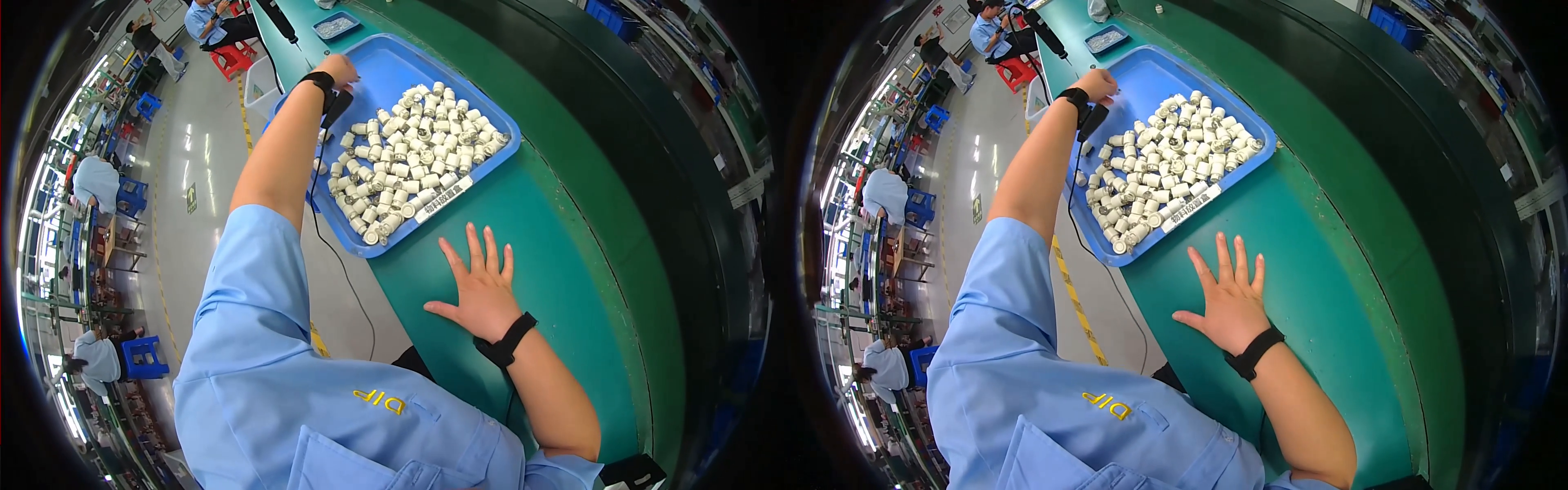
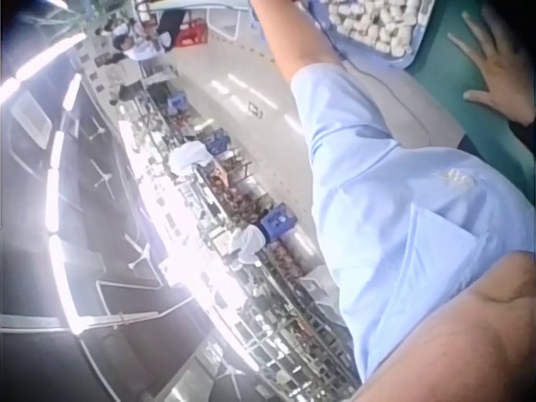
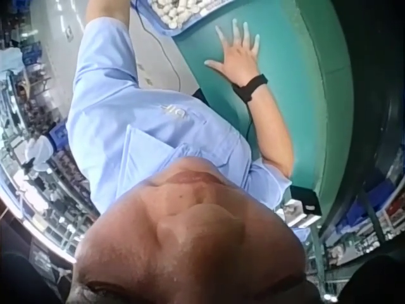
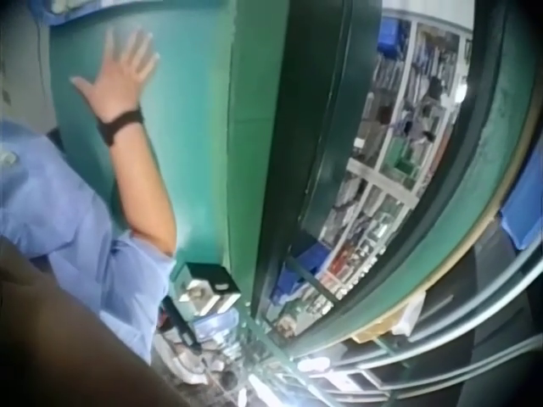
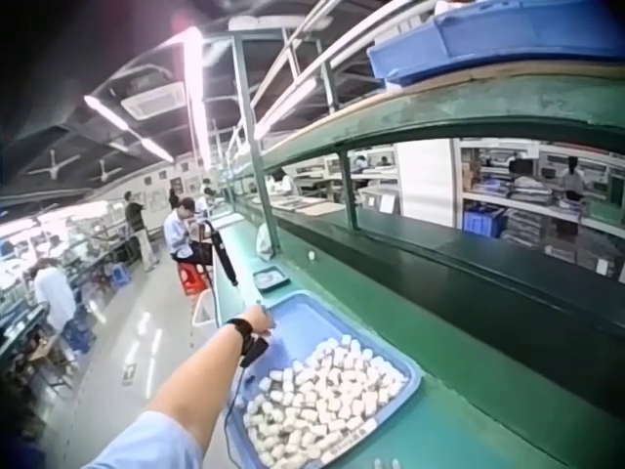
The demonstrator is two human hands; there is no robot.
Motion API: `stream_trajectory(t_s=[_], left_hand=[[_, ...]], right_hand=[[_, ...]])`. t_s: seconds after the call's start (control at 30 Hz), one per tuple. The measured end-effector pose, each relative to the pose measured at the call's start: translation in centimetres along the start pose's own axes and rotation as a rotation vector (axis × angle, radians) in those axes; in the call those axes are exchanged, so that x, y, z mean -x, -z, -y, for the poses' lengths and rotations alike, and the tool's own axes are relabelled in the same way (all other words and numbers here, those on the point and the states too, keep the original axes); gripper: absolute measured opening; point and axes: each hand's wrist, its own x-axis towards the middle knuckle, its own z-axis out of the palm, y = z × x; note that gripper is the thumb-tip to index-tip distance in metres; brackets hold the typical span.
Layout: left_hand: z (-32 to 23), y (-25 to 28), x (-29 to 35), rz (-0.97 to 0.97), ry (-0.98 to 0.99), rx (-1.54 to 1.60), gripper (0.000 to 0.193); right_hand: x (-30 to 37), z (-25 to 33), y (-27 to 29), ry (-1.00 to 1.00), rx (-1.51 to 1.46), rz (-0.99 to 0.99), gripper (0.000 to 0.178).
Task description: Assemble small plastic components using an electric screwdriver at a factory workbench.
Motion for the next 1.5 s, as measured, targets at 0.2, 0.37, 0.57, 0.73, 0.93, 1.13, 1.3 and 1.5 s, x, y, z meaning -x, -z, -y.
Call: stream_trajectory(t_s=[0.2,0.37,0.57,0.73,0.93,1.13,1.3,1.5], left_hand=[[7.2,3.8,-5.0,-0.268,0.133,0.036,0.013],[13.2,3.4,-7.3,-0.484,0.239,0.375,0.008],[11.4,2.5,-8.6,-0.565,0.204,0.266,0.014],[12.1,2.5,-10.0,-0.566,0.307,0.122,0.018],[11.8,1.6,-11.6,-0.460,0.271,0.117,0.018],[12.6,2.4,-11.2,-0.406,0.182,0.510,0.026],[11.5,2.3,-9.9,-0.406,0.213,0.493,0.035],[14.7,3.9,-9.4,-0.542,0.121,-0.021,0.030]], right_hand=[[-0.1,0.2,0.4,0.003,0.023,0.007,0.099],[-0.6,0.8,0.8,0.023,0.052,0.048,0.100],[-0.4,0.8,1.1,-0.008,0.068,0.091,0.102],[-0.7,0.9,1.2,0.005,0.074,0.106,0.102],[-1.0,0.6,1.2,-0.032,0.061,0.125,0.102],[-0.9,0.7,1.3,-0.010,0.066,0.123,0.102],[-0.7,0.7,1.1,-0.020,0.087,0.119,0.103],[-1.1,1.3,1.1,0.021,0.106,0.093,0.103]])
